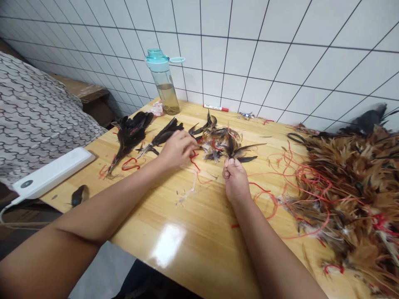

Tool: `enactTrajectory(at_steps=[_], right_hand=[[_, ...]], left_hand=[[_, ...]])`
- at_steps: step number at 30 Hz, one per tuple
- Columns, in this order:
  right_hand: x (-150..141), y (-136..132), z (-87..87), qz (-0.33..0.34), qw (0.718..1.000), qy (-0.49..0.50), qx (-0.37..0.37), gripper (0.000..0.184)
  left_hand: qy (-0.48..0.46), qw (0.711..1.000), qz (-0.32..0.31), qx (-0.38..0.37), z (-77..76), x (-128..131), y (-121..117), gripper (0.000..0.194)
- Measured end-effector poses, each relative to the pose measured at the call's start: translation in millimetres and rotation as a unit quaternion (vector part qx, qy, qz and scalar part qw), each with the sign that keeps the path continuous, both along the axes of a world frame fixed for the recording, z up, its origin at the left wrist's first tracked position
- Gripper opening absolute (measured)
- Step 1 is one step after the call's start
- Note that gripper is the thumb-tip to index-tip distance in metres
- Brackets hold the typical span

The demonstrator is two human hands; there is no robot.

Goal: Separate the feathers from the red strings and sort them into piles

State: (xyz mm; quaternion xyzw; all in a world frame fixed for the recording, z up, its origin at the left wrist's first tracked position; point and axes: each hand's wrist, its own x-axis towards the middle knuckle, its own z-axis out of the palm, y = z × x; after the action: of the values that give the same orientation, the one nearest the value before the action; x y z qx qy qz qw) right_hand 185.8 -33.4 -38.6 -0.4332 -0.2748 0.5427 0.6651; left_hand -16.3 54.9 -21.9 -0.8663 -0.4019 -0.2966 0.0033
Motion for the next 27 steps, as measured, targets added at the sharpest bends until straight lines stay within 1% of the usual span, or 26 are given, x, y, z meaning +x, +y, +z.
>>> enactTrajectory(at_steps=[1, 2, 5, 7, 9, 11, 13, 15, 17, 18, 19, 21, 24, 27], right_hand=[[-0.2, -0.1, 0.4, -0.002, 1.0, 0.003, -0.003, 0.029], [-0.5, -0.2, 0.6, -0.003, 1.0, 0.005, -0.005, 0.03], [-1.6, -0.7, 1.2, 0.0, 1.0, 0.002, -0.006, 0.03], [-2.3, -1.2, 1.4, 0.0, 1.0, 0.0, -0.01, 0.03], [-2.8, -1.6, 1.5, -0.002, 1.0, 0.0, -0.016, 0.031], [-3.2, -1.8, 1.4, -0.002, 1.0, -0.004, -0.015, 0.031], [-3.3, -1.8, 1.1, -0.002, 1.0, -0.011, -0.012, 0.032], [-3.2, -1.6, 0.6, -0.005, 1.0, -0.015, -0.014, 0.032], [-3.0, -1.2, 0.0, -0.007, 1.0, -0.016, -0.02, 0.033], [-2.9, -1.1, -0.3, -0.007, 1.0, -0.016, -0.022, 0.033], [-2.9, -0.9, -0.5, -0.008, 1.0, -0.016, -0.023, 0.034], [-3.1, -0.8, -0.8, -0.011, 1.0, -0.016, -0.021, 0.035], [-3.9, -1.0, -0.9, -0.012, 1.0, -0.024, -0.014, 0.035], [-4.8, -1.4, -0.9, -0.01, 0.999, -0.036, -0.012, 0.035]], left_hand=[[-0.002, 0.999, -0.034, -0.019, -2.4, 6.0, -4.1, 0.02], [0.0, 0.998, -0.051, -0.039, -5.5, 11.8, -8.0, 0.019], [0.01, 0.996, -0.041, -0.08, -15.2, 24.1, -15.1, 0.021], [0.02, 0.995, -0.039, -0.089, -18.7, 27.2, -15.8, 0.016], [0.006, 0.994, -0.055, -0.097, -18.0, 27.5, -15.1, 0.012], [-0.049, 0.989, -0.065, -0.127, -13.7, 26.8, -14.6, 0.011], [-0.134, 0.972, -0.064, -0.182, -8.2, 26.4, -15.1, 0.006], [-0.215, 0.943, -0.063, -0.248, -4.2, 26.7, -16.1, 0.005], [-0.258, 0.916, -0.061, -0.301, -3.2, 27.3, -16.7, 0.008], [-0.262, 0.91, -0.058, -0.315, -3.7, 27.4, -16.5, 0.009], [-0.255, 0.911, -0.054, -0.32, -4.7, 27.4, -16.1, 0.009], [-0.21, 0.93, -0.048, -0.299, -7.6, 26.4, -14.4, 0.009], [-0.119, 0.965, -0.047, -0.228, -12.8, 23.2, -11.0, 0.015], [-0.058, 0.984, -0.055, -0.16, -17.7, 19.7, -8.3, 0.018]])
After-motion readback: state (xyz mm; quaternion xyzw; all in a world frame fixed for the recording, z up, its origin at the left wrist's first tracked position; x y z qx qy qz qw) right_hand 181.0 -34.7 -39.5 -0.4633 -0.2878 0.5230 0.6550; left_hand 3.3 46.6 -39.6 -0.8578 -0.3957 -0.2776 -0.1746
